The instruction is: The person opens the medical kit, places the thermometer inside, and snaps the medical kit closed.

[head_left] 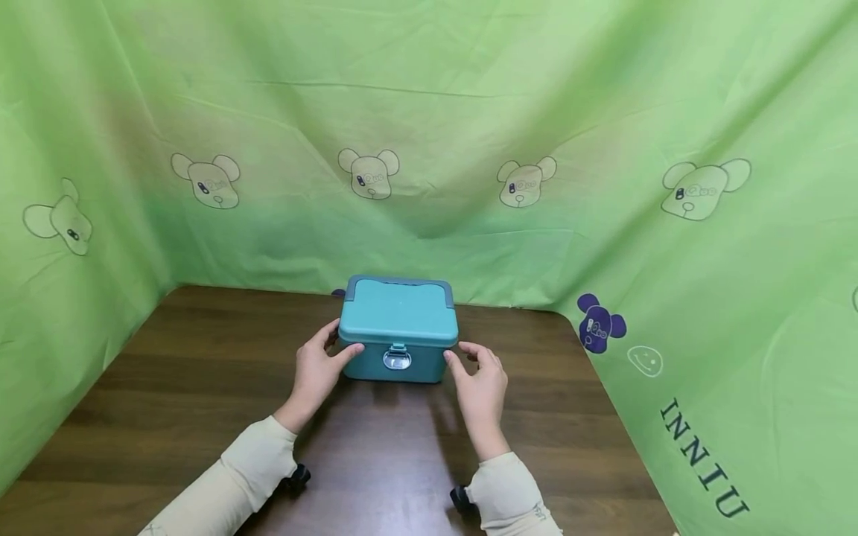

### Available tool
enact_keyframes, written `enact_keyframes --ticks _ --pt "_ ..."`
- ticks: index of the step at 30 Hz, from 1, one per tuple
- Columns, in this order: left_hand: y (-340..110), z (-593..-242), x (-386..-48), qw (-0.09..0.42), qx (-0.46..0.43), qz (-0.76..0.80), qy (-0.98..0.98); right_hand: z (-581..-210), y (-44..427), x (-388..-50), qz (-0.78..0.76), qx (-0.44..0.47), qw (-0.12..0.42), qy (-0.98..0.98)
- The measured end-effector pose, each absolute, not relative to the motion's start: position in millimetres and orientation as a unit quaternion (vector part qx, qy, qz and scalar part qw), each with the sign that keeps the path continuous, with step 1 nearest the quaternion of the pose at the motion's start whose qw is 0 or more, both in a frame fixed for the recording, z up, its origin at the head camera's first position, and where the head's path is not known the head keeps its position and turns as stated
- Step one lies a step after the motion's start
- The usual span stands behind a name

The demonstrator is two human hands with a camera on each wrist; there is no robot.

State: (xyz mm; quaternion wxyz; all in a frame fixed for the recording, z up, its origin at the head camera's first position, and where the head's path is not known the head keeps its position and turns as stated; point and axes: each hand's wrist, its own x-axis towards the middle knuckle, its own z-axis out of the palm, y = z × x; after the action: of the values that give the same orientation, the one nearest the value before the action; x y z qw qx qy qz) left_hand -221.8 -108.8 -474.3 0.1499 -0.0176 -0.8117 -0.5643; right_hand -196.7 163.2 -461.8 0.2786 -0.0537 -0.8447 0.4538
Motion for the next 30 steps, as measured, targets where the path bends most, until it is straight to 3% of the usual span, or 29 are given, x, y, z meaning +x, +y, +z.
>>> enact_keyframes --ticks 8,14,30 --pt "-110 -477 -222 0.164 -0.021 -0.559 -0.813 -473 136 -185 0.468 -0.023 0.308 -0.828" --pt "-107 -480 -216 0.164 -0.014 -0.562 -0.81 -485 111 -173 0.458 -0.003 0.283 -0.843" --pt "-98 -481 -211 0.192 -0.006 -0.552 -0.811 -492 52 -174 0.432 -0.123 0.262 -0.854"
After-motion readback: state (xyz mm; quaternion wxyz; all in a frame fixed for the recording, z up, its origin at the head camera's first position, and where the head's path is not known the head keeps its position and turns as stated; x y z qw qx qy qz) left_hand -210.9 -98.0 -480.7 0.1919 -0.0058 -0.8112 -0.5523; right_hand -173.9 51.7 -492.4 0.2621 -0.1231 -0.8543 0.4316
